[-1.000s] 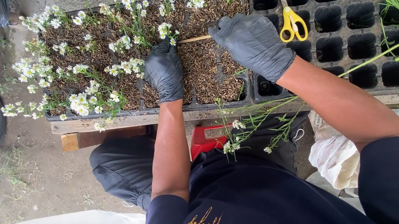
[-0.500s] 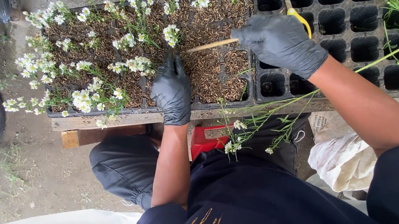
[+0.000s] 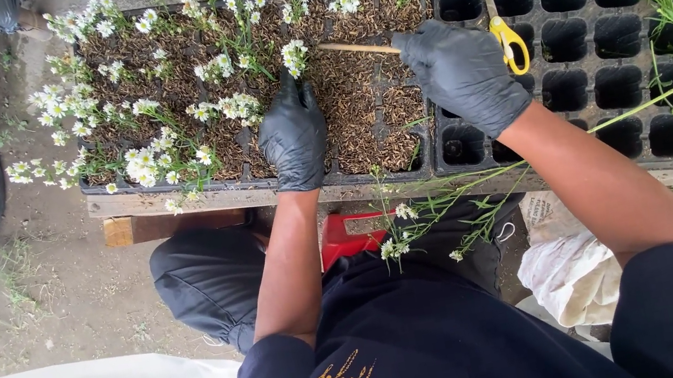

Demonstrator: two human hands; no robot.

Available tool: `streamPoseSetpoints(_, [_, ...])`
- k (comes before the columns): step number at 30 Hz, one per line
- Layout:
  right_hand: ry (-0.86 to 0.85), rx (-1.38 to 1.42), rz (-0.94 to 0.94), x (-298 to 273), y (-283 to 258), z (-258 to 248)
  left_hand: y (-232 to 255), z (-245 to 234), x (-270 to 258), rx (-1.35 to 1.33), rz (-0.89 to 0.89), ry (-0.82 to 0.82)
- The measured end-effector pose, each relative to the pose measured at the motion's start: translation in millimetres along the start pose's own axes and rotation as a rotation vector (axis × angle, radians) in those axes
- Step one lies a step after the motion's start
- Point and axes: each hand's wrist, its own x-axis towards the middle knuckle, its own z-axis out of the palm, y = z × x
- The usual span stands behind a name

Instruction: The person uses a wooden stick to make holes in the soil of a seedling tray and plants small white flowers into them. They also use yellow scissors to trim the stems of the flowers before planting.

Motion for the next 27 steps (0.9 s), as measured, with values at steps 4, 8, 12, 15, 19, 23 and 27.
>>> streamPoseSetpoints(4, [0.006,-0.035,0.008,3.1,0.8,18.5,5.8,-12.5,8.2,-0.031,0.009,-0.047])
streamPoseSetpoints(8, [0.049,0.06,-0.014,15.0,-10.6,0.6,3.2,-10.8,12.8,-0.046,-0.059,-0.049])
streamPoseSetpoints(12, [0.125,0.131,0.0,23.7,-7.1,24.3,-5.5,-0.8,13.5,-0.002,-0.071,-0.051])
streamPoseSetpoints(15, [0.057,0.143,-0.121,24.8,-2.8,17.0,-18.7,13.9,15.9,0.154,0.239,0.006])
streamPoseSetpoints(19, [0.049,0.09,-0.046,10.7,-3.7,-0.5,-21.7,7.3,11.1,0.082,0.074,-0.115])
streamPoseSetpoints(23, [0.065,0.095,0.04,-6.3,-7.1,-11.9,-8.3,-16.0,-5.3,-0.06,-0.002,-0.16])
streamPoseSetpoints(27, [-0.018,0.191,0.015,-12.2,-20.6,-28.2,11.7,-53.7,-17.9,-0.161,0.097,-0.143])
